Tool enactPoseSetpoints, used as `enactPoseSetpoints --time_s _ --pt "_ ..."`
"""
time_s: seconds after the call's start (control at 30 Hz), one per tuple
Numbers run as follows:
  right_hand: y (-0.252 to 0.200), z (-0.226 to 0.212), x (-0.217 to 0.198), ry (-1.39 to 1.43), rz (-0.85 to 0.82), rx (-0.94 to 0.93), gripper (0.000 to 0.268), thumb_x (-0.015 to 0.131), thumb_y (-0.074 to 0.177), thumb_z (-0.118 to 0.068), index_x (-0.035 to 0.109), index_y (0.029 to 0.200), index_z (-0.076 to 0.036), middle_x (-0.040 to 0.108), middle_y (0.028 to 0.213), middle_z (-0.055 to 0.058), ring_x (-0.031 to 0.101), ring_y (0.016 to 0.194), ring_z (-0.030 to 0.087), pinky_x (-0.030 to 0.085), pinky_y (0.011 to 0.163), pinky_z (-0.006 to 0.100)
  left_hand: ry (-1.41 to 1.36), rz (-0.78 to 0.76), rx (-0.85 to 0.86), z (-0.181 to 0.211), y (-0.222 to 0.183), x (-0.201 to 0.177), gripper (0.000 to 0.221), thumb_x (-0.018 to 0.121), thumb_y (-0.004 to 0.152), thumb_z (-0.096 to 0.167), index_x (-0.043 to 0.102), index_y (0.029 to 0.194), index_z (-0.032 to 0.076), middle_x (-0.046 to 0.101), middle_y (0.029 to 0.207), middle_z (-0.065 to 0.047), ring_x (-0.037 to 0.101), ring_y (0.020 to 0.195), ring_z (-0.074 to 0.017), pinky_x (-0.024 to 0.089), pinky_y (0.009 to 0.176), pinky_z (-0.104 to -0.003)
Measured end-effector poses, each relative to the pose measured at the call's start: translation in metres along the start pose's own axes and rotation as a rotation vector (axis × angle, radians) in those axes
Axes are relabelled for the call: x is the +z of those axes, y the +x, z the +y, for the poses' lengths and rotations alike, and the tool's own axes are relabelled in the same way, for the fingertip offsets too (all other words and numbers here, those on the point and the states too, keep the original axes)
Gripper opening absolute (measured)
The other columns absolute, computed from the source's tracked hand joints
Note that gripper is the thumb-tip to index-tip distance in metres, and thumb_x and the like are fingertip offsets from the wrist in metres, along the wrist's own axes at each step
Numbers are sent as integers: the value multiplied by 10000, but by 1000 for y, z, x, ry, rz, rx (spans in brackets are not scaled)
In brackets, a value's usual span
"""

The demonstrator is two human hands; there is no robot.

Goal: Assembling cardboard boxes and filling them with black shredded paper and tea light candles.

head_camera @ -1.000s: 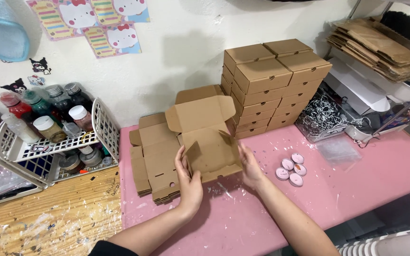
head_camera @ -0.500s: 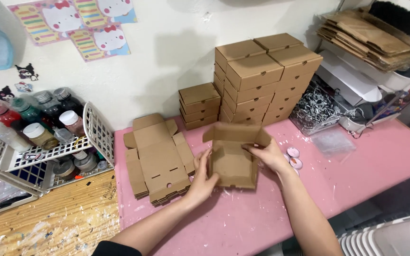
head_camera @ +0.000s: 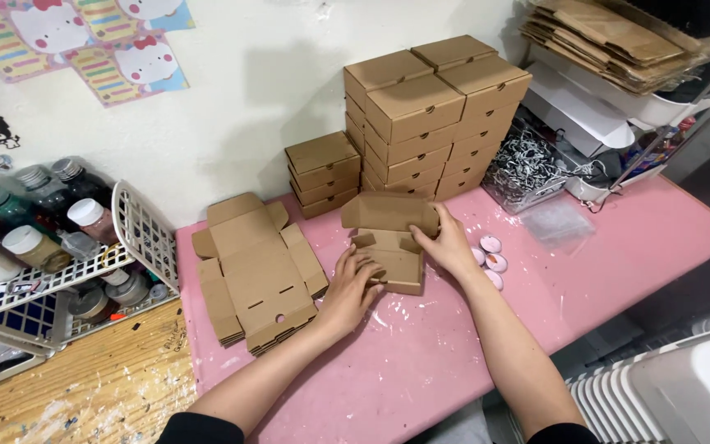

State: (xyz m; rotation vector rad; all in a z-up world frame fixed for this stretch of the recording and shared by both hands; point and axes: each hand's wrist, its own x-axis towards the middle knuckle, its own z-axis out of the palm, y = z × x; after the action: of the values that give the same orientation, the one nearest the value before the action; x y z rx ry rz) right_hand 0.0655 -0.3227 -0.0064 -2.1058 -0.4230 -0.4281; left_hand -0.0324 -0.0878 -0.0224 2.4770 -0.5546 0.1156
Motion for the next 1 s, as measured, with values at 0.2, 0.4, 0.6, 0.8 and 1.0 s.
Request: enactPoseSetpoints --time_s 0.2,0.4,0.6,0.8,1.0 --pt "4 1 -11 -37 111 -17 427 764 899 -158 609 1271 -18 694 1128 176 712 957 274 587 776 375 -17 175 70 10 -7 -5 672 650 907 89 316 1486 20 323 1507 -250 191 1498 -427 132 1228 -640" --pt "16 52 -52 24 388 33 314 724 930 -118 652 1230 -59 712 1134 94 700 969 171 577 815 334 100 190 199 8 -9 9 791 631 865 -12 215 1537 22 293 1493 -262 220 1492 -434 69 1233 -683" --pt "43 115 -134 -406 537 105 407 774 938 -156 621 1291 -24 656 1192 217 616 1098 315 519 982 446 273 46 269 34 -15 0 769 648 864 31 257 1523 -34 279 1488 -302 195 1476 -452 57 1209 -691" --pt "99 176 -154 -572 314 40 641 845 802 -129 603 1371 44 645 1300 304 600 1210 423 457 1058 451 167 -27 429 84 29 -2 592 644 915 210 428 1414 -24 465 1397 -281 387 1392 -427 200 1212 -636" --pt "128 224 -143 -690 -3 201 575 921 628 -106 781 1185 -139 766 992 197 694 982 377 522 944 448 11 -183 160 124 145 42 321 661 901 222 628 1154 28 698 1110 -174 701 1024 -367 566 867 -503"
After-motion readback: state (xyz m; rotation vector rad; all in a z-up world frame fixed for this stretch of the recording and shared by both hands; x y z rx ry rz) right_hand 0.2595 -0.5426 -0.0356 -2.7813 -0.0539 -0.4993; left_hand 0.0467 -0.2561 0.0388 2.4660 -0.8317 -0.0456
